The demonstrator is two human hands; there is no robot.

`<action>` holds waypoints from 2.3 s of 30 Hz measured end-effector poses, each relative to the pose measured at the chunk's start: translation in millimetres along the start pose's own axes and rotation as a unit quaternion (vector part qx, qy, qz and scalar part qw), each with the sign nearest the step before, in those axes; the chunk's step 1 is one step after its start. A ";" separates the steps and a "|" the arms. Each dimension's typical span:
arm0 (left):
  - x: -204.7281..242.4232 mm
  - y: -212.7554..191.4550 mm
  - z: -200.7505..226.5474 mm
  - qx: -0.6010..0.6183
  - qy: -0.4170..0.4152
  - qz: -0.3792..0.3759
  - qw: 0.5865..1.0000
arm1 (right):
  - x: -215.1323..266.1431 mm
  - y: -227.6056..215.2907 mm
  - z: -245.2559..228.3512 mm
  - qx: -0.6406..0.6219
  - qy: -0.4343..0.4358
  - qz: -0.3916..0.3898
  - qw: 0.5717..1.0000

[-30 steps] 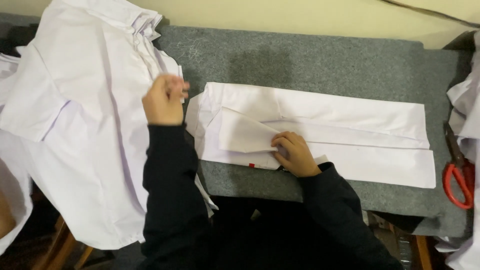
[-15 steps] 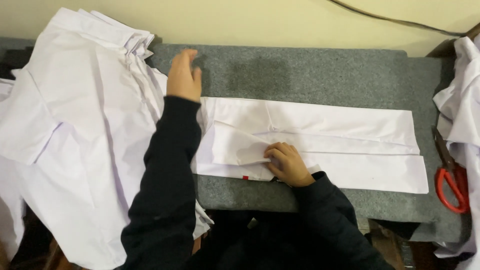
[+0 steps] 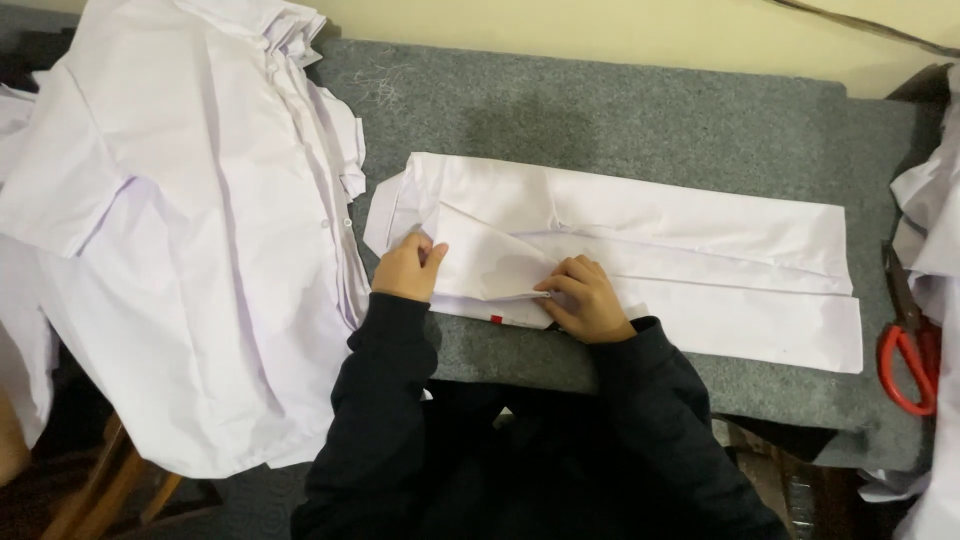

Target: Folding and trimming loose threads on white collared shirts on a work table.

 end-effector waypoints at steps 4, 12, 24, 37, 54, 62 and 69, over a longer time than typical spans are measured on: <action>-3.7 8.9 -11.9 -0.009 -0.015 -0.001 1.000 | 0.0 -2.6 -6.1 -0.003 -0.023 -0.003 1.000; 5.2 2.5 -7.0 0.014 -0.004 -0.025 1.000 | -2.4 -7.1 -16.1 -0.001 -0.022 -0.031 0.999; -26.0 -13.0 18.1 -0.054 0.027 0.174 0.983 | -9.7 -0.1 26.4 -0.035 0.188 -0.011 0.981; -21.1 7.4 26.6 -0.052 0.019 0.302 0.952 | 3.6 15.5 58.6 0.076 0.245 0.066 0.964; 39.0 37.9 93.6 -0.151 0.306 0.206 0.917 | -13.4 76.5 -39.7 0.278 0.066 -0.035 0.958; 34.1 34.7 89.4 -0.116 0.211 0.096 0.966 | -4.9 79.7 -31.4 0.365 0.067 -0.030 0.928; 31.7 20.3 87.9 -0.092 0.186 0.125 0.970 | -3.8 77.0 -33.1 0.362 0.075 -0.039 0.928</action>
Point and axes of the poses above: each hand's wrist, its own x-axis away from the middle knuckle, its own y-axis out of the palm, z = x × y, the point moved 7 cm from there along -x, towards the middle knuckle, and after that the axes turned 8 degrees about y, right-handed, at the moved point
